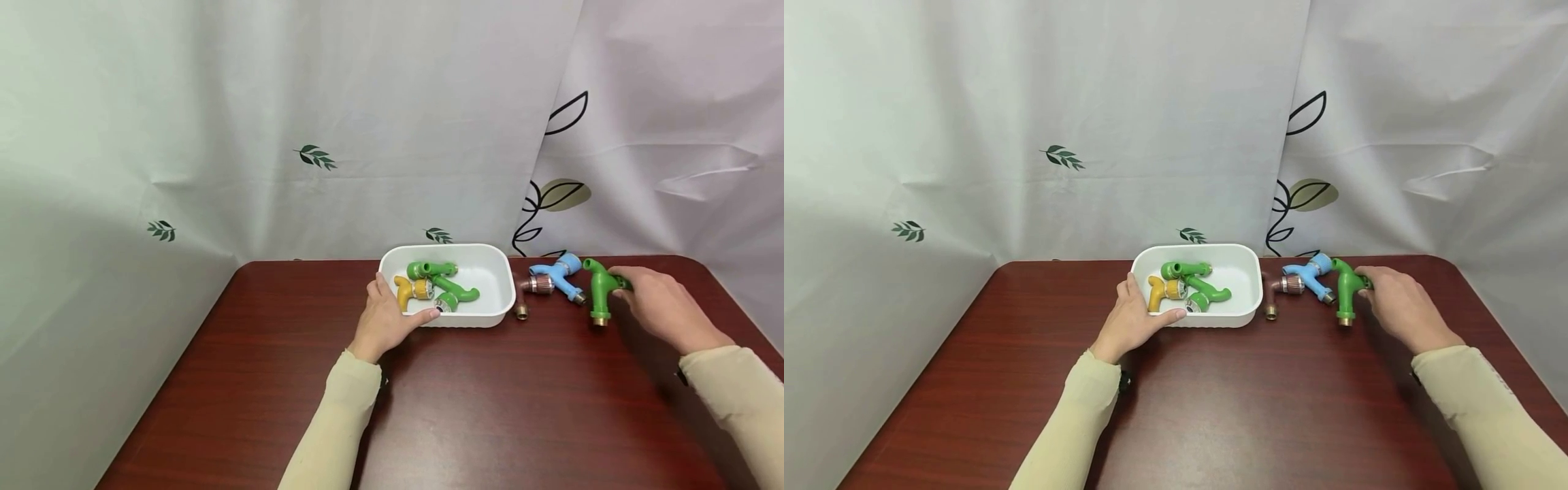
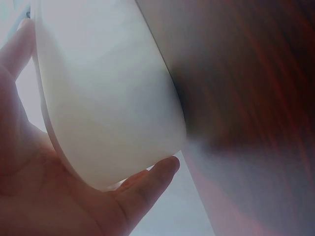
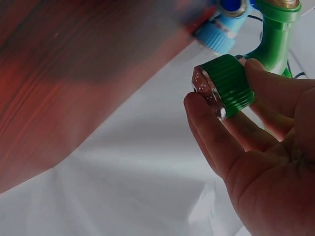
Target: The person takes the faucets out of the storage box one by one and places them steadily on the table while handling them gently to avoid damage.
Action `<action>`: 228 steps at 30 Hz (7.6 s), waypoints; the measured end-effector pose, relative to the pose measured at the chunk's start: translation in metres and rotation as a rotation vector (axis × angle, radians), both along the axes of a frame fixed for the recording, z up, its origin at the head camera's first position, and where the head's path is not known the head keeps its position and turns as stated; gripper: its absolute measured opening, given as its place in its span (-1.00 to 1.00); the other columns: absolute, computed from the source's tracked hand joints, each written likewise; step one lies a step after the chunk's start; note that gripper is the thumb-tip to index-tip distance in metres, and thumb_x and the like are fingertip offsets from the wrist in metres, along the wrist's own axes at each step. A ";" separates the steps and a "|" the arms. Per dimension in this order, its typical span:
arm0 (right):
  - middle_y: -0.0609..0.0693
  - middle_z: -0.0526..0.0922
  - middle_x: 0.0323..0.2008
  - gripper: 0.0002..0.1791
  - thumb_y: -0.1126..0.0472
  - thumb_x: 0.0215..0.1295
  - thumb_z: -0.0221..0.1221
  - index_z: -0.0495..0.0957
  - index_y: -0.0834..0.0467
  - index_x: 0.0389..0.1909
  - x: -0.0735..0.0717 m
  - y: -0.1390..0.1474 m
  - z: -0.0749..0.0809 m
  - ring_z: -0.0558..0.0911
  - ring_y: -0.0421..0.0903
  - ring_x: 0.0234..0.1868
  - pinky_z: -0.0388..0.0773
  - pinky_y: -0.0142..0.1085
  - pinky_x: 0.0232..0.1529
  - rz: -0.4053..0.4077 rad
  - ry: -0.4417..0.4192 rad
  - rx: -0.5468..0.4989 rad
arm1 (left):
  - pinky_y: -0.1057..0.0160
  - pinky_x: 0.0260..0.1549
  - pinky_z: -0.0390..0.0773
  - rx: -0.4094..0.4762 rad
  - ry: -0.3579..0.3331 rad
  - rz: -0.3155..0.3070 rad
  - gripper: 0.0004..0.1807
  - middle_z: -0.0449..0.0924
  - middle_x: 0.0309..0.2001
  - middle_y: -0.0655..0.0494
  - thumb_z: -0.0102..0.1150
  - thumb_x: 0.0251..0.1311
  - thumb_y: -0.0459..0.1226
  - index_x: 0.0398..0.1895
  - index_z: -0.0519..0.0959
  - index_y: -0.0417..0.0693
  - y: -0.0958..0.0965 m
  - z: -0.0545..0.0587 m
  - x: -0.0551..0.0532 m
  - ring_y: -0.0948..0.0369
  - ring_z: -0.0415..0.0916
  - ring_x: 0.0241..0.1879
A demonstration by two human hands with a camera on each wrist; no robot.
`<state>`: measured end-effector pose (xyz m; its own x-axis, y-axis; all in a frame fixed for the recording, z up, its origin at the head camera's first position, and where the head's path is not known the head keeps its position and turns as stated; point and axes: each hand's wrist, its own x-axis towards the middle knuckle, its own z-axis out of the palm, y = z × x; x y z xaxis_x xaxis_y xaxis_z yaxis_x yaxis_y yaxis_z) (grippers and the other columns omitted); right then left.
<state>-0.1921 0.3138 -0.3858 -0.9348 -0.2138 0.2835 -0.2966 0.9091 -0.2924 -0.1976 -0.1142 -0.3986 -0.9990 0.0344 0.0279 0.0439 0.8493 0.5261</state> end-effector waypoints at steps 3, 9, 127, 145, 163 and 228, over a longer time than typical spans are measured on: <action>0.44 0.60 -0.09 -0.59 0.44 0.19 0.31 0.51 0.48 0.05 -0.003 0.005 -0.002 0.59 0.37 -0.15 0.47 0.23 -0.21 0.008 -0.005 0.010 | -0.03 0.02 0.55 0.001 0.000 0.001 0.50 0.04 0.41 -0.35 0.37 -0.08 0.39 0.57 -0.25 -0.40 0.000 0.000 -0.001 -0.18 0.36 0.20; 0.46 0.58 -0.07 -0.58 0.44 0.21 0.29 0.49 0.51 0.07 -0.005 0.012 -0.006 0.58 0.38 -0.12 0.47 0.23 -0.18 0.002 -0.062 0.042 | -0.02 0.01 0.55 -0.005 0.001 -0.001 0.50 0.04 0.41 -0.35 0.36 -0.08 0.39 0.56 -0.24 -0.41 0.001 -0.001 -0.001 -0.18 0.36 0.21; 0.50 0.33 0.28 -0.43 0.30 0.18 0.40 0.50 0.33 0.22 -0.001 -0.101 0.026 0.32 0.54 0.22 0.27 0.34 0.17 0.124 0.205 -0.120 | -0.03 -0.05 0.57 0.017 0.009 -0.002 0.51 0.07 0.38 -0.34 0.37 -0.10 0.39 0.56 -0.25 -0.41 0.000 0.001 0.001 -0.17 0.36 0.19; 0.41 0.36 0.30 -0.47 0.35 0.27 0.33 0.51 0.27 0.27 0.000 -0.150 0.026 0.37 0.40 0.27 0.28 0.23 0.24 0.236 0.166 -0.142 | -0.03 0.00 0.55 0.024 0.010 -0.007 0.51 0.07 0.38 -0.34 0.37 -0.09 0.38 0.56 -0.25 -0.41 0.001 0.001 0.000 -0.17 0.33 0.23; 0.38 0.38 0.32 -0.45 0.33 0.28 0.32 0.50 0.24 0.30 -0.011 -0.177 0.004 0.37 0.38 0.30 0.26 0.25 0.27 0.219 0.007 -0.161 | -0.02 0.04 0.54 0.026 -0.002 -0.009 0.50 0.05 0.40 -0.33 0.37 -0.07 0.37 0.57 -0.27 -0.40 0.000 0.001 0.000 -0.17 0.31 0.26; 0.16 0.70 -0.02 -0.52 0.32 0.15 0.33 0.61 0.27 0.14 -0.047 -0.202 0.001 0.62 0.09 -0.06 0.48 0.01 0.06 0.248 -0.330 -0.086 | -0.02 0.02 0.55 0.011 0.006 -0.006 0.50 0.08 0.36 -0.34 0.38 -0.08 0.38 0.56 -0.25 -0.41 0.001 0.003 0.000 -0.17 0.35 0.19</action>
